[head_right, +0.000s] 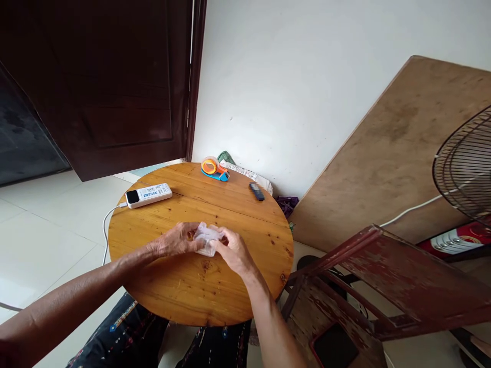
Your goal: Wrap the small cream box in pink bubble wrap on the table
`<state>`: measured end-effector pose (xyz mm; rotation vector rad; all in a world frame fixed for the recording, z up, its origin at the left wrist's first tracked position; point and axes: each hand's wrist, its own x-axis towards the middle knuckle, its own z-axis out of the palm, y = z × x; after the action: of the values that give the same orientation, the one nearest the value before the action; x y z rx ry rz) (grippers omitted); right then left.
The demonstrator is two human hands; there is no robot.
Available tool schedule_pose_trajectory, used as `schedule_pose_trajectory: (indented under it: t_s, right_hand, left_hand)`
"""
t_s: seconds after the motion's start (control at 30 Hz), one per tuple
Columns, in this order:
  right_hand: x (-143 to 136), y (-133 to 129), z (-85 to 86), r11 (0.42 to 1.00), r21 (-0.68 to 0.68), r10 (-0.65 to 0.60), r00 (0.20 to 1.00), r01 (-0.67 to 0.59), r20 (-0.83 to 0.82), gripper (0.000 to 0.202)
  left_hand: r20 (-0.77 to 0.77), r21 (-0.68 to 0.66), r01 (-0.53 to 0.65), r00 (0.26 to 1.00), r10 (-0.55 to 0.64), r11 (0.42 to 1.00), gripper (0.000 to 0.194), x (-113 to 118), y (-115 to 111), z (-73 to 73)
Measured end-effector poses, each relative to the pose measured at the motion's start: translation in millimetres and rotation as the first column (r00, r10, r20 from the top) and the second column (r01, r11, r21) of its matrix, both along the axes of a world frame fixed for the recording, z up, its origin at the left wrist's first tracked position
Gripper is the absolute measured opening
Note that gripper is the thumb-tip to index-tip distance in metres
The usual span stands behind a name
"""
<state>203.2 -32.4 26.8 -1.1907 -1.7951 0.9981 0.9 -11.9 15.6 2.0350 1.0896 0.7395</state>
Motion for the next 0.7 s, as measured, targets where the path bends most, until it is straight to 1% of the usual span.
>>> schedule_pose_trajectory:
  t_s: [0.07,0.1,0.17,0.23,0.27,0.3,0.4,0.5,0.6,0.7]
  right_hand:
    - [-1,7,0.1,0.984,-0.175,-0.03,0.997,0.017,-0.075,0.022]
    - [-1,11,-1.3,0.973,-0.227,-0.072,0.994,0.051,-0.085,0.024]
    - [-3,18,-4.5,0.958,-0.262,-0.136,0.989,0.115,-0.063,0.025]
    - [-3,25,-6.2,0.965,-0.228,-0.143,0.989,0.128,-0.049,0.023]
    - [-3,28,-6.3,0.972,-0.203,-0.129,0.99,0.117,-0.052,0.021]
    - [-3,30,-6.0,0.979,-0.179,-0.114,0.992,0.101,-0.063,0.02]
    - [-4,35,-6.8,0.987,-0.14,-0.104,0.984,0.084,-0.142,0.023]
    - [-7,38,-12.7,0.982,-0.117,-0.17,0.963,0.148,-0.211,0.027]
    - [-11,38,-18.5,0.975,-0.029,-0.223,0.951,0.222,-0.213,0.026]
    - [-15,35,-18.4,0.968,0.039,-0.239,0.955,0.249,-0.177,0.023]
  left_hand:
    - [0.008,-0.115,-0.052,0.999,0.053,0.992,0.025,-2,6,0.4]
    - [0.038,-0.158,-0.057,0.997,0.064,0.986,0.028,-2,8,-0.4]
    - [0.165,-0.25,0.005,0.986,0.037,0.968,0.033,-1,11,-2.8]
    - [0.324,-0.323,0.128,0.946,-0.017,0.938,0.039,0,13,-5.6]
    - [0.38,-0.345,0.166,0.925,-0.024,0.924,0.044,2,13,-7.1]
    - [0.413,-0.362,0.177,0.911,-0.013,0.915,0.047,3,14,-8.7]
    - [0.458,-0.397,0.151,0.888,0.053,0.905,0.049,9,14,-14.6]
    - [0.556,-0.425,0.165,0.824,0.113,0.89,0.062,14,15,-21.6]
    - [0.635,-0.422,0.182,0.759,0.145,0.888,0.076,16,16,-28.7]
    - [0.63,-0.393,0.152,0.763,0.145,0.907,0.08,16,20,-34.7]
